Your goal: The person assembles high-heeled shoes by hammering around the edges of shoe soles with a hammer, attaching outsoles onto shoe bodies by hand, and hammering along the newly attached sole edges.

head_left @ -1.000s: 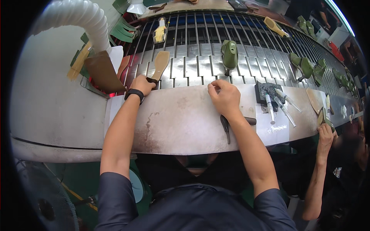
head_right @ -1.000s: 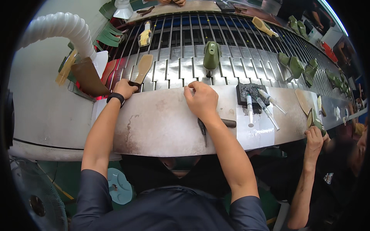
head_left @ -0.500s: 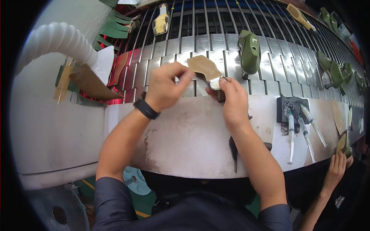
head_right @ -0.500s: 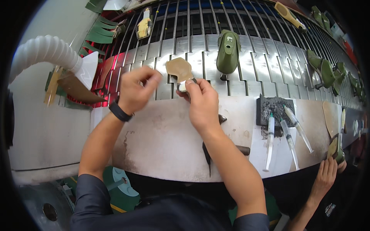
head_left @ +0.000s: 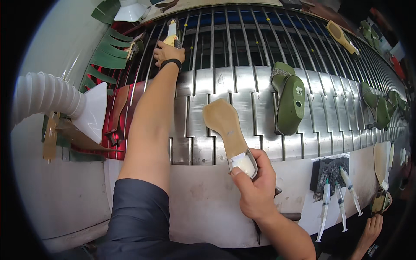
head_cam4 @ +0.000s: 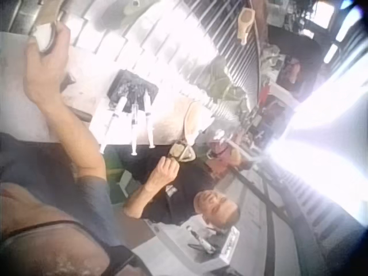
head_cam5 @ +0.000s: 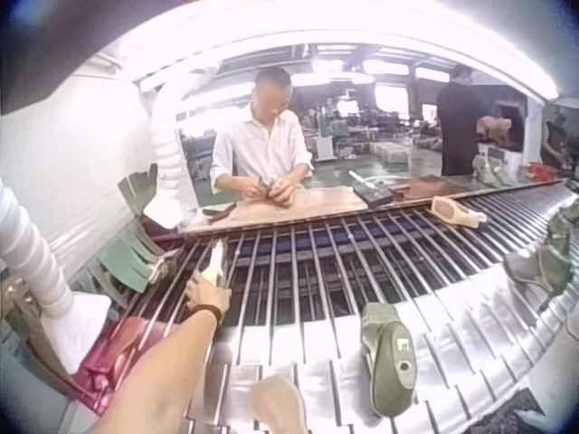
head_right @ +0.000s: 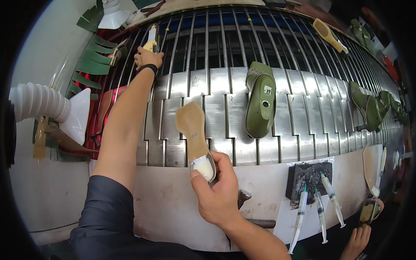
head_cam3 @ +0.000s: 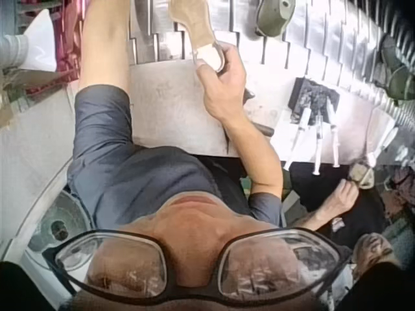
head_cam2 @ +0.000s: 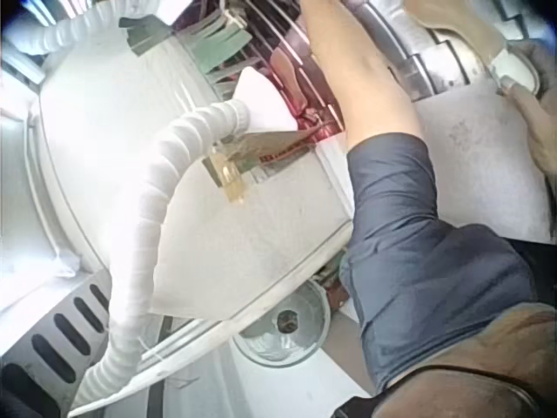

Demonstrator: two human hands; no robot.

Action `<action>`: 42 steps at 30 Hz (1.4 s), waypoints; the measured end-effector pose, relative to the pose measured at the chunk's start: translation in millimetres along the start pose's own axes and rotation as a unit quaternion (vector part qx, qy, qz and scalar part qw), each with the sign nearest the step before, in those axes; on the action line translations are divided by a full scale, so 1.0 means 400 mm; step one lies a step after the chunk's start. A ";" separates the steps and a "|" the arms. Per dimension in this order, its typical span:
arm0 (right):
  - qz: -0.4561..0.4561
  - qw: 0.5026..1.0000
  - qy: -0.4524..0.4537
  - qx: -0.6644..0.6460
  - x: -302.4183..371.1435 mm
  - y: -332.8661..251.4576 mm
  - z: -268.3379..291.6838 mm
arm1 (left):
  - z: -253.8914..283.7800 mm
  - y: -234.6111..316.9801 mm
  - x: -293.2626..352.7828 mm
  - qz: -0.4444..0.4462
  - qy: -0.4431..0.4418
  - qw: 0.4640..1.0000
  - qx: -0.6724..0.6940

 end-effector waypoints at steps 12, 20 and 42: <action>0.020 1.000 0.007 0.002 -0.021 0.007 -0.022 | 0.469 -0.432 0.294 -0.244 -0.035 0.959 0.141; 0.229 0.951 -0.053 0.203 0.005 -0.046 -0.020 | 0.902 -0.839 0.829 -0.360 0.037 0.932 0.029; 0.069 0.979 -0.073 0.179 0.340 0.012 -0.080 | 1.017 -0.700 0.743 -0.170 -0.345 0.644 0.661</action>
Point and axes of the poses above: each hand's wrist, its own x-axis away from the middle knuckle, its own z-axis out of the back of the hand, y = z × x, the point moved 4 cm from there along -x, towards the middle knuckle, and after that the axes turned 11 degrees about z, right-handed, at the moved point
